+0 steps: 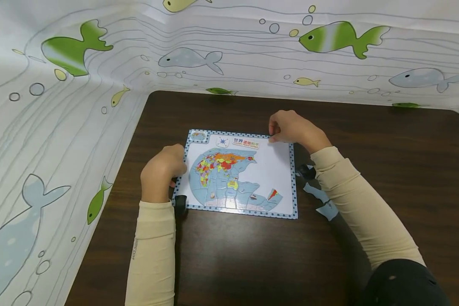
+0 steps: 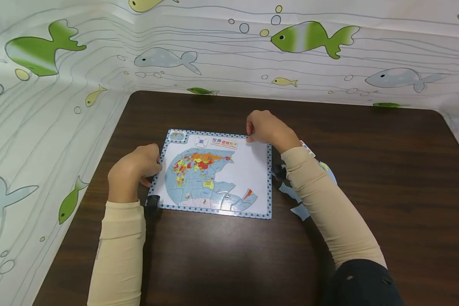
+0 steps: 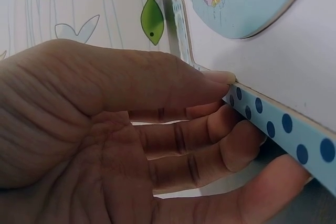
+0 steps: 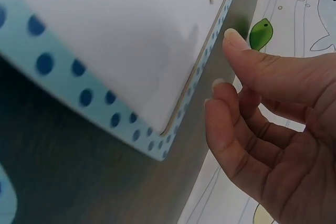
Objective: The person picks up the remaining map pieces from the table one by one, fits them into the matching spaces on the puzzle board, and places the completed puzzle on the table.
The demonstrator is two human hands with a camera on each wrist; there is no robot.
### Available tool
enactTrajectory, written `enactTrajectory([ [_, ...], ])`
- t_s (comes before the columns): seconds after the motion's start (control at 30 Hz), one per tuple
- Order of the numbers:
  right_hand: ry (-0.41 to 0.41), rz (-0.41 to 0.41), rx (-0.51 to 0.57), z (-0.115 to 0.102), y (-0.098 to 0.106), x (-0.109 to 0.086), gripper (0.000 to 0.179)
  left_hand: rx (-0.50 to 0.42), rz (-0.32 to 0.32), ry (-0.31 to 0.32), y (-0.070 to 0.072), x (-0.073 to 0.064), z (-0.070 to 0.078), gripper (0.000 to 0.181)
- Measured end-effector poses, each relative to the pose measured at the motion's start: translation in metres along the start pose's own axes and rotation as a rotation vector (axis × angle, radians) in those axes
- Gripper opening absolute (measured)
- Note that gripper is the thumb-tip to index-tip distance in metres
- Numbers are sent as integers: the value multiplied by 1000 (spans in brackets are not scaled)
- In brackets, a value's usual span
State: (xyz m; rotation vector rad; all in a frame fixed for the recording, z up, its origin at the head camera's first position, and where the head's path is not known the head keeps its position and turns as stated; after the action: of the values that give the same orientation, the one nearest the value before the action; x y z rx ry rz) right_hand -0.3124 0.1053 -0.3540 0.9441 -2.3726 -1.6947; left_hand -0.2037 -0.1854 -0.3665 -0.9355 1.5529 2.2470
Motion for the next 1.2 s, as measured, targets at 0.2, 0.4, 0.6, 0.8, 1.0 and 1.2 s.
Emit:
enactTrajectory([
  [0.2,-26,5,7,13,0,-3,18,-15,-2,-2,-2,-1,-2,36],
  [0.4,-52,4,12,32,5,-12,19,-8,-8,-1,-1,0,-1,37],
  [0.6,-52,-7,2,45,9,-20,19,-1,-16,6,0,0,-1,39],
  [0.8,-98,-21,14,62,10,-29,21,-3,-18,5,0,0,-1,40],
  [1.0,-148,-22,2,79,12,-38,26,-5,-17,-3,0,0,-1,41],
  [1.2,-165,-42,-8,90,14,-46,27,-9,-19,-12,0,0,0,41],
])
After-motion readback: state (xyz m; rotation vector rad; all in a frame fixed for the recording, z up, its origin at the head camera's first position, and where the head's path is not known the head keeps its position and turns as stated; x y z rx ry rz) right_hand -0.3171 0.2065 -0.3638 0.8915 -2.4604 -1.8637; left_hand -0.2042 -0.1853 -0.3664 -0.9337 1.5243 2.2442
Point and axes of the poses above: each hand's wrist, its own x-axis towards the middle knuckle, its own y-axis out of the back of the hand, z = x × y, the point moved 5 cm from there along x, towards the middle knuckle, and after that the axes turned 6 degrees about y, right-handed, at the moved point
